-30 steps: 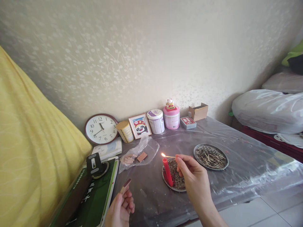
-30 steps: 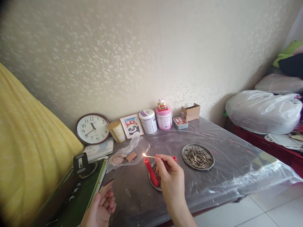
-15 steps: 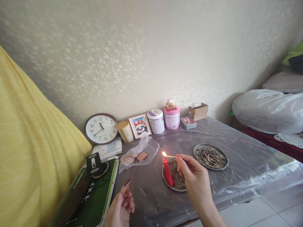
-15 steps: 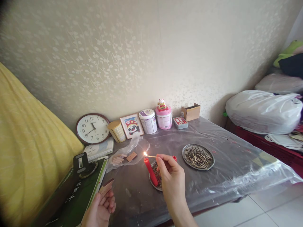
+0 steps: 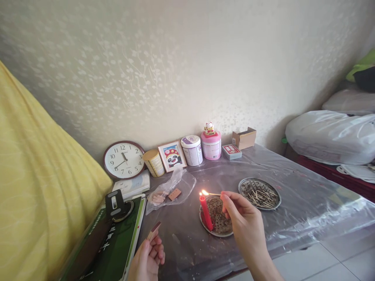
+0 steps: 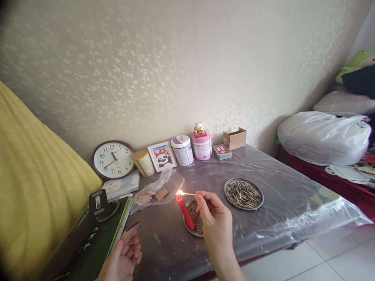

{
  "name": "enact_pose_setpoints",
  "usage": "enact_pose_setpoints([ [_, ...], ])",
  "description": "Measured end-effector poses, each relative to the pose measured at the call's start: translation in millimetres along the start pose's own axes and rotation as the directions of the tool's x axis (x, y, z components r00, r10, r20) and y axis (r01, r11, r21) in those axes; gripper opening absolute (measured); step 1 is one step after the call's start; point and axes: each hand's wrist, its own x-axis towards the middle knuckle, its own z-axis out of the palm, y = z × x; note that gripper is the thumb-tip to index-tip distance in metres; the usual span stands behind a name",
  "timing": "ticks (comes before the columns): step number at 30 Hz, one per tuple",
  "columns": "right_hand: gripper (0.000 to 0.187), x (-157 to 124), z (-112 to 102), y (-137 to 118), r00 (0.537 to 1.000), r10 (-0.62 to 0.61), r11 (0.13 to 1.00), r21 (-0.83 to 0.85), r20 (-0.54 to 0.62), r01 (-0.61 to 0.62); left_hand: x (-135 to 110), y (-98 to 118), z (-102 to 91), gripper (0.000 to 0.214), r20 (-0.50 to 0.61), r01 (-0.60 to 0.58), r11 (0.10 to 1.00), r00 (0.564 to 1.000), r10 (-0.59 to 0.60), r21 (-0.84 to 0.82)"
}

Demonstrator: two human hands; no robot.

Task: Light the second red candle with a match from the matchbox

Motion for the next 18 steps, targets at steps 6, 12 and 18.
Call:
enact_pose_setpoints([
  [6,0.028,7.6,-23.4,-5.1,0.997,-0.053,0.998,-0.048,-0.049,0.05,1.8,-3.8,-3.0,0.044,0.007,0.01,1.0,1.0,-0.01,-0.011],
  [12,0.027,15.3,-46.1,-9.6,0.987,-0.044,0.979,-0.203,-0.157,0.012,1.1,-4.4,-2.1,0.044,0.018,0.024,1.0,1.0,-0.024,0.0],
  [18,0.03,22.0,-61.0,-1.4,0.984,-0.053,0.962,-0.272,-0.168,0.006,-4.7,0.0,4.4,0.044,0.013,0.027,0.999,1.0,-0.028,0.027],
])
